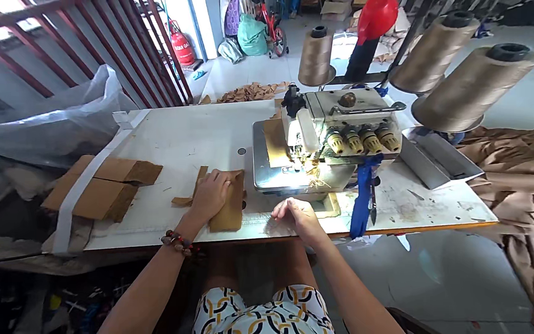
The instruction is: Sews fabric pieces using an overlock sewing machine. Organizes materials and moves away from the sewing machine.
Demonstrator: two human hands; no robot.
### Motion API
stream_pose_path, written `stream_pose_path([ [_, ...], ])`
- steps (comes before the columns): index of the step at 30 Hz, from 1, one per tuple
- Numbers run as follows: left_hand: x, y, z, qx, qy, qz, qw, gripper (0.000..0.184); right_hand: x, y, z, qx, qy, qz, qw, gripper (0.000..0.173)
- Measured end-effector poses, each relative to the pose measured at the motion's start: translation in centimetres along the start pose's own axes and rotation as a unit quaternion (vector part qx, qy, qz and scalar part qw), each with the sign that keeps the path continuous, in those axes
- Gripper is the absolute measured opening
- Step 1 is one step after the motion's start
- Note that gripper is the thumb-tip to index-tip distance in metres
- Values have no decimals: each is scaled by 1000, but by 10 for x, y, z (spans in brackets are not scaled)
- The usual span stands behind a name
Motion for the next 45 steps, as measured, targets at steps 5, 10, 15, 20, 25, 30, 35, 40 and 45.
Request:
stream_pose_path([
  [5, 28, 77, -3, -187, 146, -23, 971, 19, -16, -9, -2, 0, -70, -79, 994, 95],
  [10, 9, 139, 6, -220, 63, -7, 973, 22, -25, -16, -15, -112, 31, 62, 991, 43],
  [15, -1, 158, 8, -194, 15, 25, 981, 30, -7, -22, -19, -131, 70, 48, 988, 21],
  [20, 2, 160, 21, -173, -14, 22, 985, 34, -6, -33, -9, -138, 99, 38, 985, 21],
  [25, 13, 161, 19, -202, 5, 28, 979, 22, -1, -31, 2, -109, 72, 67, 989, 25],
  [30, 14, 143, 46, -154, -86, -12, 984, 38, -1, -27, 9, -90, 5, 85, 992, 43],
  [35, 23, 140, 84, -100, -145, -60, 983, 46, 2, -8, 3, -58, -39, 51, 996, 44],
  [40, 17, 115, 94, -79, -152, -44, 984, 55, 6, -8, -1, -43, -21, 61, 997, 47],
  [45, 37, 53, 42, 24, -107, -23, 994, 31, 8, -5, -2, -2, -12, 63, 998, 56],
])
Point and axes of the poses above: each hand's wrist, its own z-axis towards the middle knuckle, its own x-axis out of the back of the hand, y = z × x, the point moved 4 cm from there along z, towards the middle knuckle, and after that the axes turned 2 degrees about -z, right-handed, at the moved point
